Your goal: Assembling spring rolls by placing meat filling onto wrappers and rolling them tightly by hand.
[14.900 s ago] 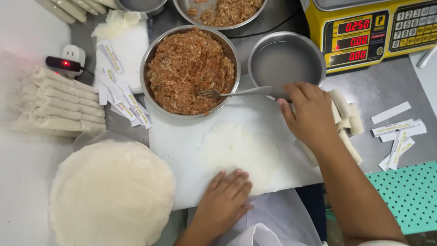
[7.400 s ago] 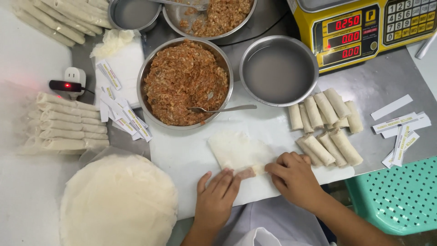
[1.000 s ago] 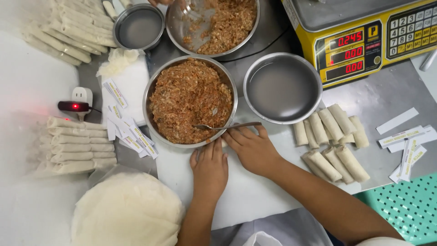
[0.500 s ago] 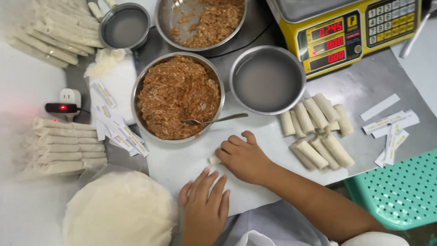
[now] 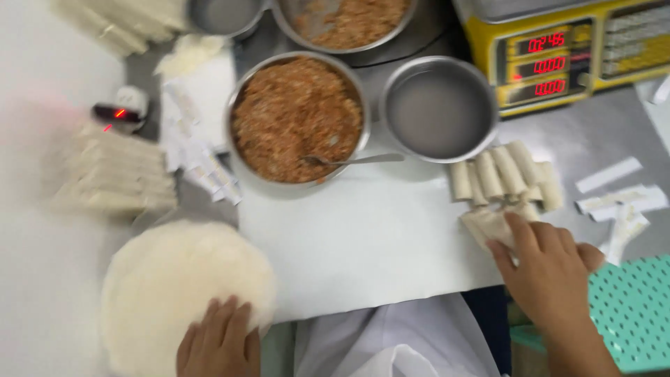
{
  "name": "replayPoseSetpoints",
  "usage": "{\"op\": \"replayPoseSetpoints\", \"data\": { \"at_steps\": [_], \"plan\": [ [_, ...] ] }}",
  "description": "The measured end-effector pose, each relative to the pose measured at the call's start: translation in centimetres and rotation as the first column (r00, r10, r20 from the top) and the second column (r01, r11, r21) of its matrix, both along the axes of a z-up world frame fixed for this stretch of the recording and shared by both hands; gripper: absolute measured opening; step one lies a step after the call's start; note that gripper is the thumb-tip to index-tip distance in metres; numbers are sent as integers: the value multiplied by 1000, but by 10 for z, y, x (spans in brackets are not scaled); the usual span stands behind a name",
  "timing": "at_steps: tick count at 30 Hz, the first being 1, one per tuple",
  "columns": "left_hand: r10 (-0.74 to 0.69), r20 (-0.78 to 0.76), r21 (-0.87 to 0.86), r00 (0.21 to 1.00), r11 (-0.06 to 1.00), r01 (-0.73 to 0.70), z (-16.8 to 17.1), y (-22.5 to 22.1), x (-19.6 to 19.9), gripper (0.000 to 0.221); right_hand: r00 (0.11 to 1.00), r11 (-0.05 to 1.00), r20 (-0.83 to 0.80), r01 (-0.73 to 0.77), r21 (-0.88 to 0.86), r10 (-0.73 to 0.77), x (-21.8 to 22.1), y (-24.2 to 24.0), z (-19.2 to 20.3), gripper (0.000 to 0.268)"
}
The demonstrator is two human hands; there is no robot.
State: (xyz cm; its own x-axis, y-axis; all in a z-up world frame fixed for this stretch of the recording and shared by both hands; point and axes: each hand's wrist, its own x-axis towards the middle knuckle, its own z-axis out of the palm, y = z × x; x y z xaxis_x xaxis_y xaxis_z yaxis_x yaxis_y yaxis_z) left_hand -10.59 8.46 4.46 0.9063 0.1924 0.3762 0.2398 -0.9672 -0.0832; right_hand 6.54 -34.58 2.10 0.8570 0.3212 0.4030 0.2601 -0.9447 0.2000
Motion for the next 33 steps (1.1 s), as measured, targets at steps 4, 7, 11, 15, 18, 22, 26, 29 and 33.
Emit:
{"op": "replayPoseSetpoints", "data": {
  "at_steps": [4, 7, 11, 15, 18, 22, 26, 29, 33],
  "plan": [
    [-124, 11, -180, 992, 976, 124, 14, 11, -11, 24, 1000, 1000, 7, 10, -6, -10, -7, -13, -24, 42],
    [-88, 0, -365, 996, 928, 82, 29, 7, -17, 18, 999, 996, -6, 44, -76, -45, -1, -30, -38, 39],
    [56, -109, -543, 992, 833, -107, 47, 7, -22, 20, 991, 998, -127, 54, 22, -51, -3, -42, -55, 50],
    [193, -65, -732, 979, 658, -178, 68, 21, -21, 24, 885, 933, -421, 302, 193, -199, 3, -20, -43, 74],
    [425, 264, -742, 866, 663, -100, 95, 34, -34, 16, 947, 975, -288, 186, 118, -145, -11, 4, -20, 66],
    [564, -26, -920, 825, 309, -240, 111, -30, 15, 27, 910, 853, -132, -308, 421, 394, -34, 69, 12, 62],
    [-580, 145, -497, 802, 658, 566, 80, -91, 53, 11, 597, 560, -227, -460, 689, 770, -47, 115, 35, 71],
    [-553, 128, -779, 823, 458, 429, 80, -97, 58, 20, 512, 508, -323, -276, 816, 796, -46, 114, 57, 26],
    [-687, -164, -965, 708, 259, 28, 74, -92, 65, 49, 430, 278, -311, 140, 950, 848, -44, 89, 72, 15]
  ]
}}
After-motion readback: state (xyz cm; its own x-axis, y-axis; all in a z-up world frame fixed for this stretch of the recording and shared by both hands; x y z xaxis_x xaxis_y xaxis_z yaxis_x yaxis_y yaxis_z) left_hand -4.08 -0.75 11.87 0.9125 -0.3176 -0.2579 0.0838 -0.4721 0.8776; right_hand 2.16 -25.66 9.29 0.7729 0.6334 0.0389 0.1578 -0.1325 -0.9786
